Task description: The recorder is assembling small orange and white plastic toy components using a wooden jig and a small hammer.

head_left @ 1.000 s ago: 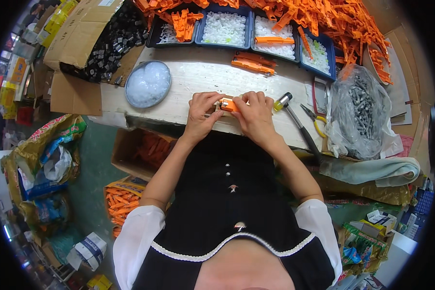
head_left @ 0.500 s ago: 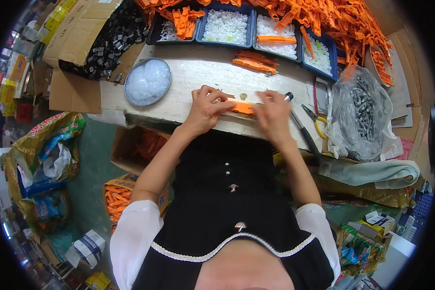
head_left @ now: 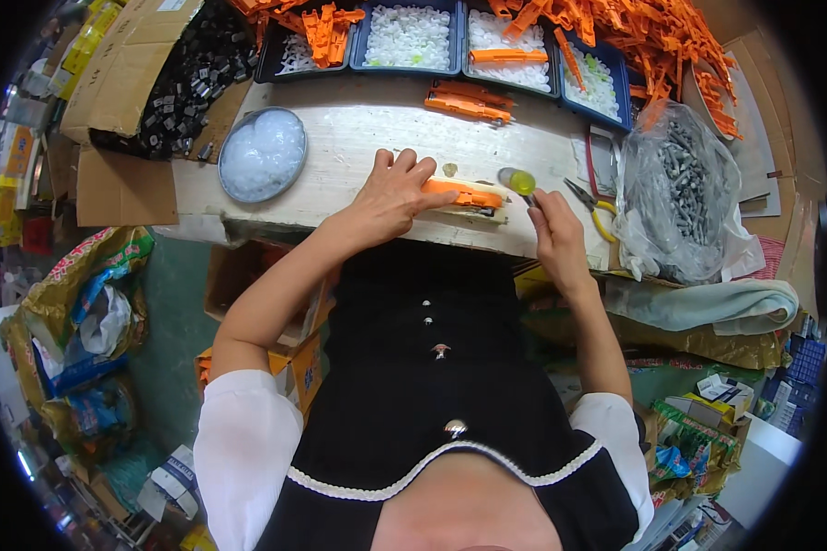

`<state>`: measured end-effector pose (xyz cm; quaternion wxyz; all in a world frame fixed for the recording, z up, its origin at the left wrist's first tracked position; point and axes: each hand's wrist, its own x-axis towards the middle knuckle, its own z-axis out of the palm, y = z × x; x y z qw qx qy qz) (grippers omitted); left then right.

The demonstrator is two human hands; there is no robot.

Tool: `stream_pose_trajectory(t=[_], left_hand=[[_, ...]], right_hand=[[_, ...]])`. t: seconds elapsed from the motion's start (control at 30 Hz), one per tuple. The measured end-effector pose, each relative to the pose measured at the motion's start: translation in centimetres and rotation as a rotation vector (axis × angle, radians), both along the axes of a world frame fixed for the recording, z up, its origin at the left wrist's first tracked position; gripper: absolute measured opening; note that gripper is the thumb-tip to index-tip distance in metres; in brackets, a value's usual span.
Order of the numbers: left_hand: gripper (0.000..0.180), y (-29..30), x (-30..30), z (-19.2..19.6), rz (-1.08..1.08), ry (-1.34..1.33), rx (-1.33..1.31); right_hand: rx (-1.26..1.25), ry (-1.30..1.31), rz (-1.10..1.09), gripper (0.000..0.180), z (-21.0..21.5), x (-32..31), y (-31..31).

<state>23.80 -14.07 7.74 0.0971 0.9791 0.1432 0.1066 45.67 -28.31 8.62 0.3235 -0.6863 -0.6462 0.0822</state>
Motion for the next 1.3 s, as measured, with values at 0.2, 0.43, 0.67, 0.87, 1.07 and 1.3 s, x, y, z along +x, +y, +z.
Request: stream_pose_trajectory(t=[0.2, 0.43, 0.67, 0.87, 1.07, 1.3], left_hand=[[0.057, 0.2, 0.5, 0.4, -0.022, 0.063, 0.054], [0.050, 0.0, 0.6, 0.8, -0.022, 0.099, 0.042], [0.048, -0.1, 0.8, 0.9, -0.021, 0.094, 0.005], [0.041, 1.4, 1.1, 0.5, 0.008, -0.013, -0.248], [0.037, 0.8, 0.7, -0.7, 0.160, -0.274, -0.426], [0.044, -0.1, 0.3, -1.5, 0.267, -0.353, -0.535]], right_hand=[[-0.209, -0.277, 0.057, 0.018, 1.2, -2.1, 0.8], [0.104, -0.167, 0.033, 0.016, 3.2, -3.3, 0.1], [0.004, -0.187, 0.057, 0.019, 2.6, -2.8, 0.3], [-0.234, -0.213, 0.102, 0.019, 1.2, -1.8, 1.5], [0.048, 0.036, 0.109, 0.022, 3.1, -3.8, 1.6], [-0.264, -0.173, 0.124, 0.016, 1.8, -4.7, 3.4]])
